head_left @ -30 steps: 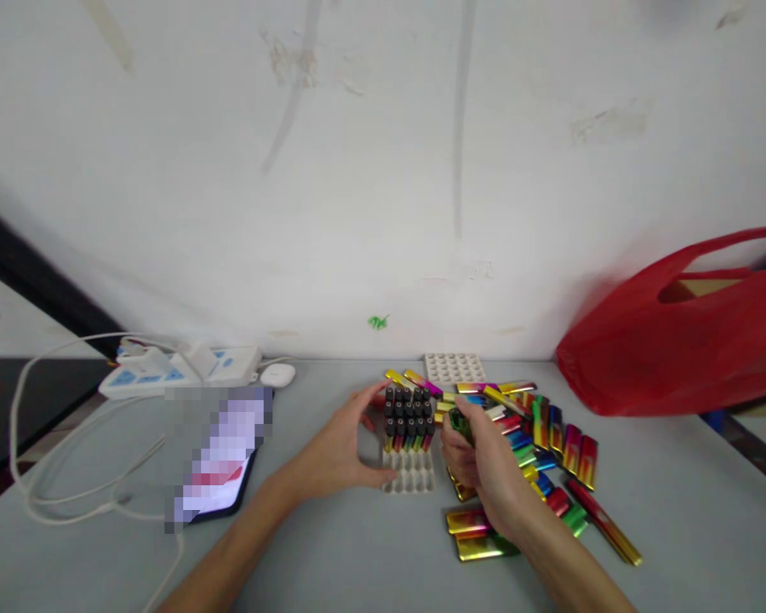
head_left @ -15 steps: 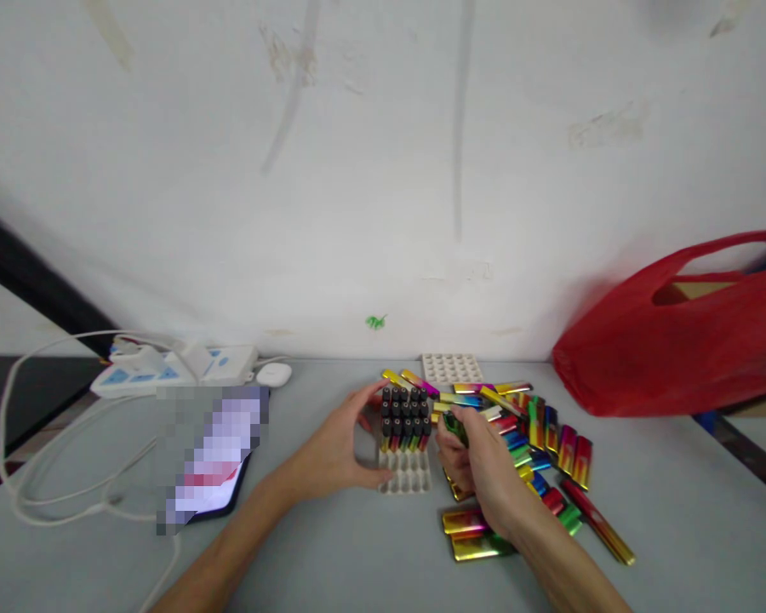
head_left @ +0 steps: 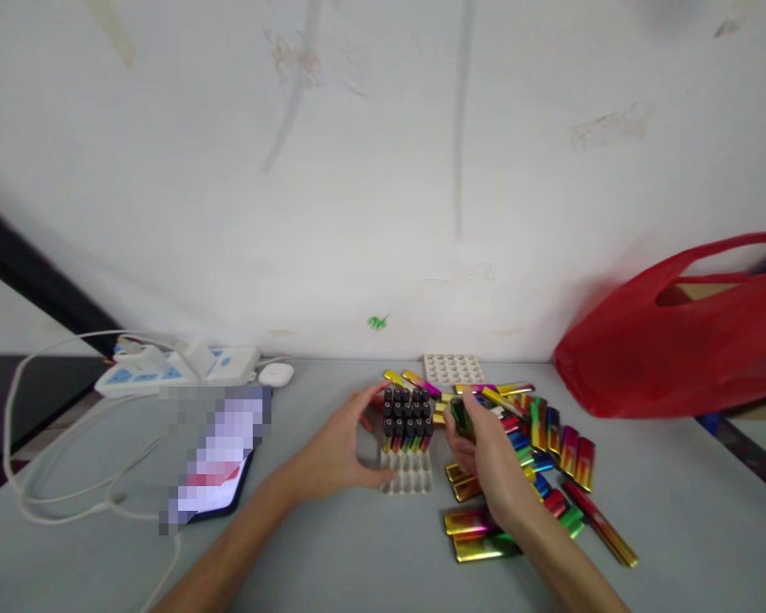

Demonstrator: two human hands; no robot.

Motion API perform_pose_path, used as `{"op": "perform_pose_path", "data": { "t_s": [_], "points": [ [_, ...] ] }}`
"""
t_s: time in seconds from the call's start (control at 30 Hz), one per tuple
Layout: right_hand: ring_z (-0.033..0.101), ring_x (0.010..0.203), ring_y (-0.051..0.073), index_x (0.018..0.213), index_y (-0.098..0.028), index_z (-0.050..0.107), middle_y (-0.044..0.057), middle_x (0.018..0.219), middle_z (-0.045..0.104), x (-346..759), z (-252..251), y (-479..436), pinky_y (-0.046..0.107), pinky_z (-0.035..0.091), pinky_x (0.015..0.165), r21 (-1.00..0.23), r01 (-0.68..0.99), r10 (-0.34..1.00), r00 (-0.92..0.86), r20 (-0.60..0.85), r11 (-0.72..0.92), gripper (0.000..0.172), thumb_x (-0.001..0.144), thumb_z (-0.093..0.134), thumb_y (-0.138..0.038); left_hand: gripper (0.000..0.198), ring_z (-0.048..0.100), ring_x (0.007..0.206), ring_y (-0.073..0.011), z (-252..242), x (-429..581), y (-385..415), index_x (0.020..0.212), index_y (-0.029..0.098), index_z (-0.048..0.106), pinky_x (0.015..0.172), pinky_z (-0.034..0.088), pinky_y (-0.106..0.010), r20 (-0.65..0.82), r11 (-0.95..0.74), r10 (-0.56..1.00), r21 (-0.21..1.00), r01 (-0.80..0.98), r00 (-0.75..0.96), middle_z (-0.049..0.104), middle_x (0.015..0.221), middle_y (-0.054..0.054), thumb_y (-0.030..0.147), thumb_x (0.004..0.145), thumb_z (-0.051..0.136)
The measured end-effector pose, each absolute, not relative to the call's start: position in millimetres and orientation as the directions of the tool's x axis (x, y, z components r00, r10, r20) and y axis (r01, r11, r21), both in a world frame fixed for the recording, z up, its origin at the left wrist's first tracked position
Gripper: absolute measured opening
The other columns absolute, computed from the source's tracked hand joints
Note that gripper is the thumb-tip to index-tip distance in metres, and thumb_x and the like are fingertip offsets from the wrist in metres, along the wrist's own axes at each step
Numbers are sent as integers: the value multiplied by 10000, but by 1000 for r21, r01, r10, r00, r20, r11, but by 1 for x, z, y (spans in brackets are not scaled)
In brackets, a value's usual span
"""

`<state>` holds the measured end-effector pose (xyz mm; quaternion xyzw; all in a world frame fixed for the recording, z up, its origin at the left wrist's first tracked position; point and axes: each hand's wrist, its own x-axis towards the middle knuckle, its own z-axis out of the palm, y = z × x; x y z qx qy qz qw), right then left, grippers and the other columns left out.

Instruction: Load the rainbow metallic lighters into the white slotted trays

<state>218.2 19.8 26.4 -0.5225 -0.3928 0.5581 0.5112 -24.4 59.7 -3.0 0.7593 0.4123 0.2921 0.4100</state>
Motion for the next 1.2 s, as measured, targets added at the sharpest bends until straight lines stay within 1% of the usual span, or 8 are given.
{"op": "perform_pose_path", "data": {
  "t_s": [0.1,0.27,0.4,0.5,0.77,0.97,1.07,1.2],
  "points": [
    [513,691,175,911,-241,648,15,849,602,217,29,16,270,441,570,-993,-116,981,191,-26,-4,540,969,648,-779,1207,660,1200,-332,-4,-24,60,1689,255,394,1108,544,-516,106,-325,867,861,392,487,618,1511,-145,271,665,1034],
    [540,641,176,1097,-255,667,-30,754,567,218,36,7,290,449,606,-962,162,966,99,237,219,318,1155,513,-527,1200,660,1202,-332,-5,-24,59,1690,278,395,1110,544,-516,114,-330,867,862,386,485,622,1515,-131,292,672,1031],
    [687,897,235,1096,-262,736,50,998,715,221,38,4,356,550,812,-816,353,860,53,507,459,147,1112,637,-369,1193,673,1179,-338,-6,-25,59,1674,282,427,1103,554,-521,114,-321,868,871,371,482,637,1492,-132,302,653,1044],
    [724,1056,286,1212,-295,793,74,1114,794,222,41,2,429,576,948,-705,417,791,-60,609,574,166,1083,689,-300,1177,667,1195,-346,-5,-25,59,1670,292,429,1104,553,-534,117,-321,867,875,363,485,626,1504,-136,318,664,1040],
    [783,928,236,1292,-312,794,43,1071,845,216,39,-4,353,623,845,-674,377,770,-240,591,635,224,1076,746,-342,1330,658,1286,-404,-2,-25,58,1743,385,305,1125,557,-574,143,-360,837,870,336,528,556,1613,-129,329,646,1054],
    [808,923,208,1283,-287,754,26,1099,861,214,27,-2,339,585,857,-586,414,717,-395,574,697,236,1054,786,-336,1226,574,1457,-439,-2,-23,58,1715,361,362,1247,483,-624,181,-380,812,886,266,555,549,1642,-143,401,697,1044],
    [831,969,216,1290,-287,744,34,1147,873,212,23,-1,333,591,862,-555,418,695,-444,566,719,232,1064,772,-331,1229,561,1464,-451,-3,-23,59,1698,330,391,1260,462,-641,172,-367,816,891,266,552,548,1636,-161,392,669,1060],
    [831,873,213,1237,-275,759,37,1068,878,212,22,-1,326,588,785,-561,436,709,-469,526,704,174,1094,726,-368,1288,562,1454,-459,-2,-24,59,1701,347,381,1242,474,-634,143,-344,827,894,288,545,541,1640,-164,417,626,1088]
  ]
}}
